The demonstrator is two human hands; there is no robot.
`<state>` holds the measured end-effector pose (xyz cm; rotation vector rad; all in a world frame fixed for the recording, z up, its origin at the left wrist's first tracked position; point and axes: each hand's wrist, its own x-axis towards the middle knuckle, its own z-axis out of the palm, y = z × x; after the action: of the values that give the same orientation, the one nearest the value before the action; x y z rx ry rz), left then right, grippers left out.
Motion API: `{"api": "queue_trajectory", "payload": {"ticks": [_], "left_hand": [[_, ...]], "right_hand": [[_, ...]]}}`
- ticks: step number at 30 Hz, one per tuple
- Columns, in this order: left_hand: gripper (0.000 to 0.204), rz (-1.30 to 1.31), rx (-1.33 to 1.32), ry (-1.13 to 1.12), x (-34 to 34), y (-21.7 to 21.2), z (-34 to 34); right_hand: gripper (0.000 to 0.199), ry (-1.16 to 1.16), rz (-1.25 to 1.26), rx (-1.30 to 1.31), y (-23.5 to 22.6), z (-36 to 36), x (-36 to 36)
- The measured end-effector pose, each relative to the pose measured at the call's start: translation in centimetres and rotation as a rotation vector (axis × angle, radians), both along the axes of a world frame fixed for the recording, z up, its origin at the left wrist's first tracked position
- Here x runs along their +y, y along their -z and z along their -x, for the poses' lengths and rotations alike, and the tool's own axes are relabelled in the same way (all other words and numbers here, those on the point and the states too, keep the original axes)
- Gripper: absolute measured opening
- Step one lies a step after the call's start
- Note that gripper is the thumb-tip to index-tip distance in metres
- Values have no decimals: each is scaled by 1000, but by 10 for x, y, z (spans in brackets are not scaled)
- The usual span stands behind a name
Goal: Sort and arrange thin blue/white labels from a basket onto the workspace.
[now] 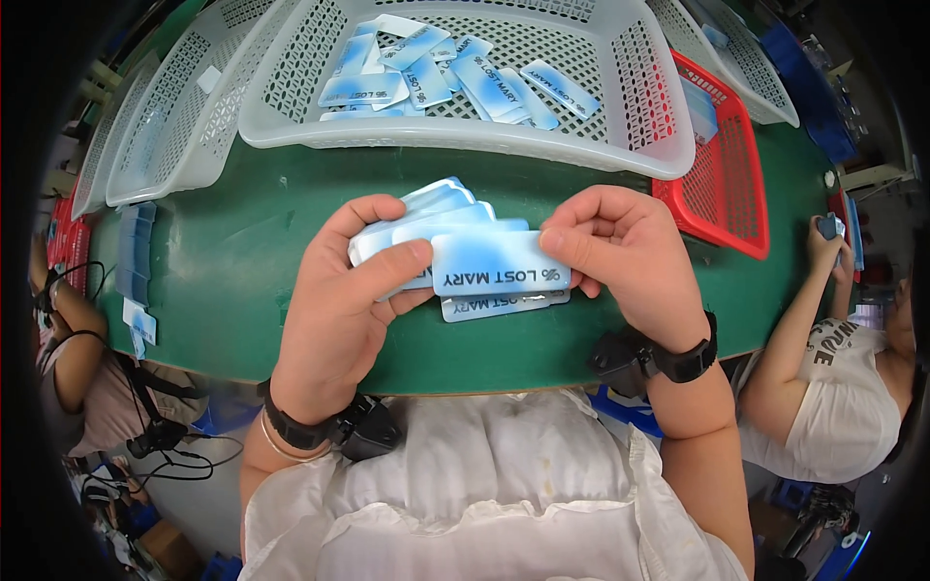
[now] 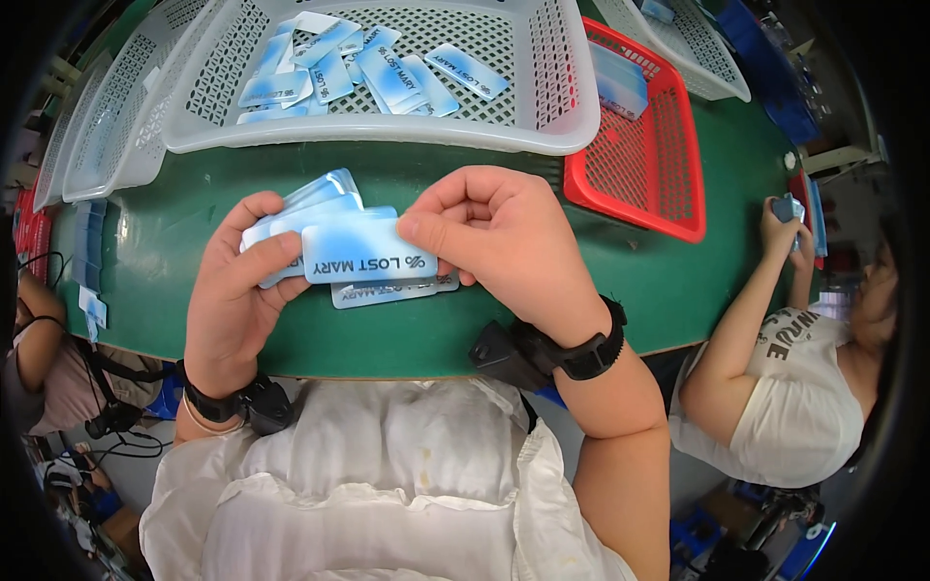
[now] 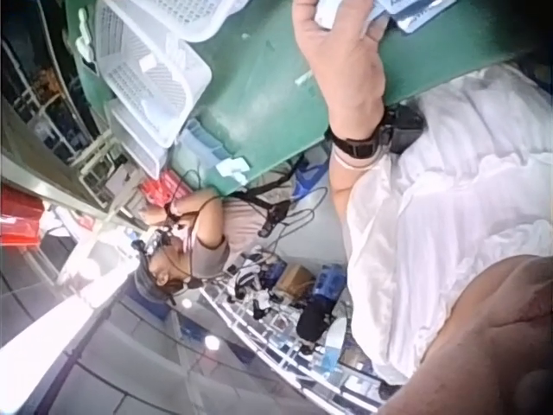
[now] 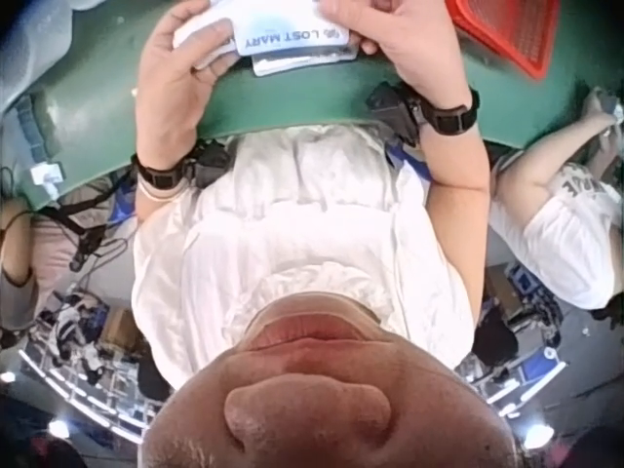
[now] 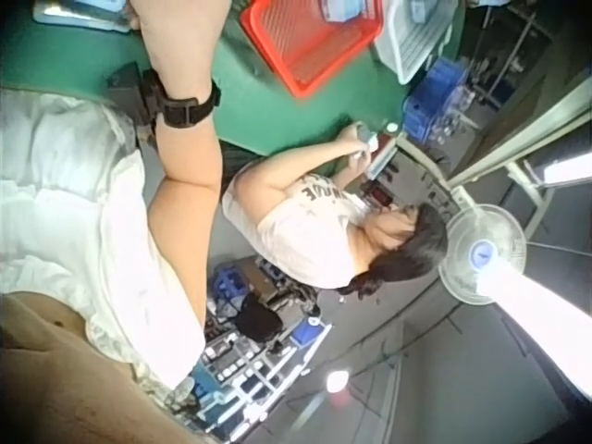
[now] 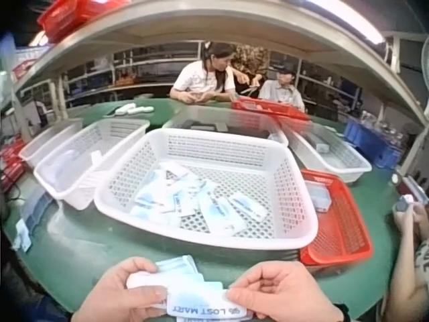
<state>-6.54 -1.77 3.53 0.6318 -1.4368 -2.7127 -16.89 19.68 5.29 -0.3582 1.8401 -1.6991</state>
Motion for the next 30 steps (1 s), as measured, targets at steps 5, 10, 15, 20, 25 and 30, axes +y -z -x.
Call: {"api": "queue_trajectory", "payload": {"ticks": [5,10,15,20,25,30], "left_hand": [[37,-30,119,-152,-8,1,0],[36,-39,59,-78,-1,2,1],[36,-6,36,51,3,2,1],[32,-31,18,39,3,2,1],[32,8,63,-141,-5,6,1],[33,14,45,-136,-4,2,2]], "right_hand": [[22,-193,-408,740,12,-1,4],[27,-81,-292,647,4,-4,-5],[27,-47,69,89,4,-5,-5],[18,20,35,62,1,-4,-3],[18,-151,-173,309,7,-4,7],[30,-149,-432,880,10,-3,-2]]}}
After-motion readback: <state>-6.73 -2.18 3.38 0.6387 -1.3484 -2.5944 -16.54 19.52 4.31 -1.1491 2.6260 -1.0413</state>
